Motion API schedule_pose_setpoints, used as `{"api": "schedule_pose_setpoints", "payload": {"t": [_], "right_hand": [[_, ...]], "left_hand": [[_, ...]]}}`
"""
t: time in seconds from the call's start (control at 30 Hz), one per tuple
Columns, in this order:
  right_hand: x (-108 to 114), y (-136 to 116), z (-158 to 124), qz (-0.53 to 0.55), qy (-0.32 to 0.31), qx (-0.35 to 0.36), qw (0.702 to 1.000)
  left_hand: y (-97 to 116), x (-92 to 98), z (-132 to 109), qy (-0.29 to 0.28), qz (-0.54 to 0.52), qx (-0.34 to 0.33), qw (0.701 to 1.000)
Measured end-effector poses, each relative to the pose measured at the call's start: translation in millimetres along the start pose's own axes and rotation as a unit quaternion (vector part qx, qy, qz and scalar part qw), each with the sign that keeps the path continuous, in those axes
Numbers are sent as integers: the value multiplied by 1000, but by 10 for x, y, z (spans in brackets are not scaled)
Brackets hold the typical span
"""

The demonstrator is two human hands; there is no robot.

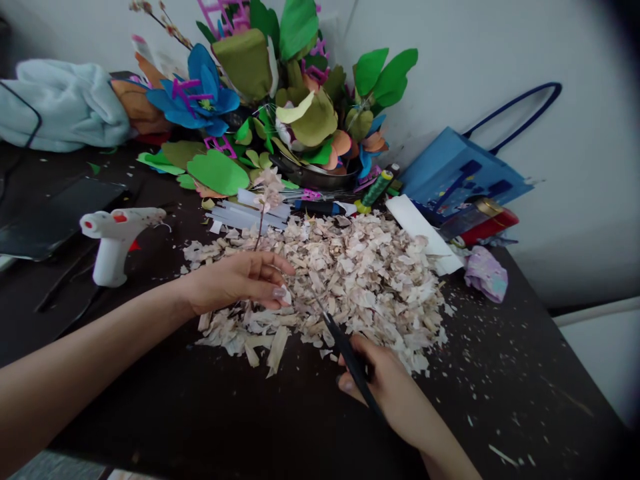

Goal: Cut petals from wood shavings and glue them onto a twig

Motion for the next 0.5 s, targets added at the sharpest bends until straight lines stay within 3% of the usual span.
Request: {"api": "schedule_pose_setpoints", "payload": {"t": [0.13,0.3,0.4,0.5], "right_hand": [[88,-3,49,-156,98,24,983],[151,83,65,-311,243,92,914],[135,113,69,-360,265,134,884],[109,118,71,-380,263,161,872]], "left_hand": [[7,-21,-15,1,12,1,1000],[42,-33,-33,35,18,-4,999],[36,-43,-37,39,18,-3,999],[12,-42,-36,41,13,-9,999]]}}
Point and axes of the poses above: each hand's wrist, its own z-axis towards the middle knuckle, its own x-axis out of the back of the hand, y = z × x, the point moved 3 cm from there along z, towards the middle knuckle, and after that the axes turned 13 degrees about y, right-handed, at the moved point
